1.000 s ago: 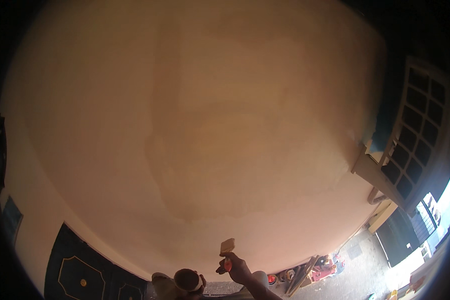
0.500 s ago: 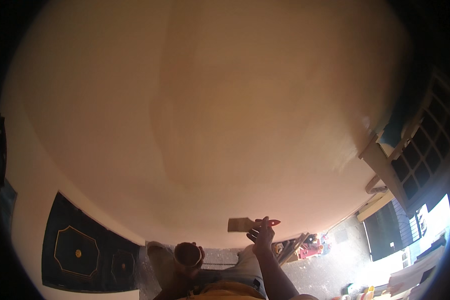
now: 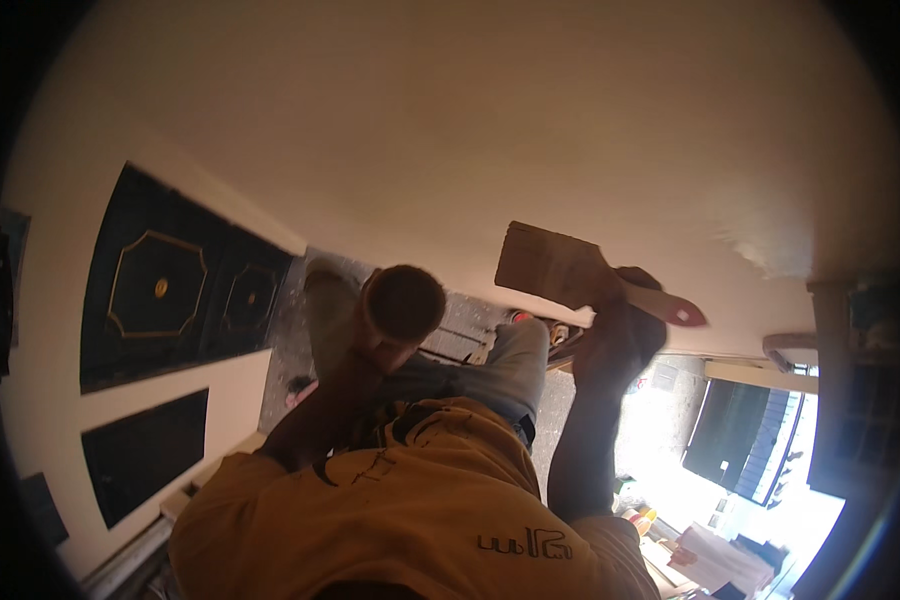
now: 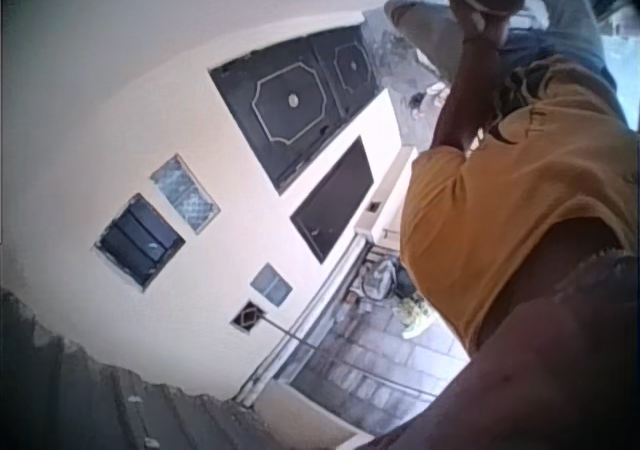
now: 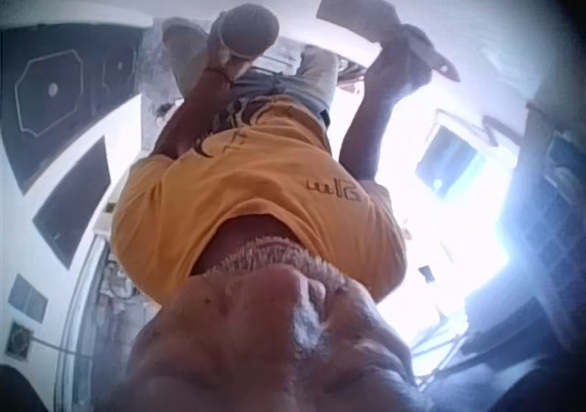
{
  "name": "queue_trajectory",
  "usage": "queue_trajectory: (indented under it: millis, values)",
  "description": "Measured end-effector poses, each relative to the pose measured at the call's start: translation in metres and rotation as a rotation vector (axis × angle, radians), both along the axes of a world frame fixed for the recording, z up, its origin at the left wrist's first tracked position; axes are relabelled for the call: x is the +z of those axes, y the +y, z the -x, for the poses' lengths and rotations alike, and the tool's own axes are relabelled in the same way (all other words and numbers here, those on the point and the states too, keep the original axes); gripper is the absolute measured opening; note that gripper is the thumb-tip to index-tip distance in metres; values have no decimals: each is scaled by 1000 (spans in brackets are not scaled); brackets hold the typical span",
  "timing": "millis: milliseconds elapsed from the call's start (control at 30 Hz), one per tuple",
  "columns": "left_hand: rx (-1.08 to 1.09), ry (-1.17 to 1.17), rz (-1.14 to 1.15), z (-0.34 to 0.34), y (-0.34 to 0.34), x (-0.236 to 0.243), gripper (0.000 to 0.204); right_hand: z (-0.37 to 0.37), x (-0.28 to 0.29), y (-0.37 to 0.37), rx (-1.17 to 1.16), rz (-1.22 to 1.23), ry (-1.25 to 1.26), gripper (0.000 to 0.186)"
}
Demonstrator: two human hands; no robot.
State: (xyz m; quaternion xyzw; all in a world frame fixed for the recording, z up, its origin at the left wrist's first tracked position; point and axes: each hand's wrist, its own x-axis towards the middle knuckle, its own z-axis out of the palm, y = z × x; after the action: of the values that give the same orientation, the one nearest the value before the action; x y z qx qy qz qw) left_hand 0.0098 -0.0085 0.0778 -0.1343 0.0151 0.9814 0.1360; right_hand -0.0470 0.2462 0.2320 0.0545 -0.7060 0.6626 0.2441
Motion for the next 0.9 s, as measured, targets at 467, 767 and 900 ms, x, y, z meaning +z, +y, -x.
queue_trajectory:
  millis: [467,767,900]
  values:
    - [37,1,36,8,2,11,59,-37,17,-85,365,-311,109,16]
    - [95,-15,52,3,0,11,54,-27,7,-101,490,-516,5,10]
    - [115,-19,50,2,-3,10,51,-27,6,-107,485,-529,-2,12]
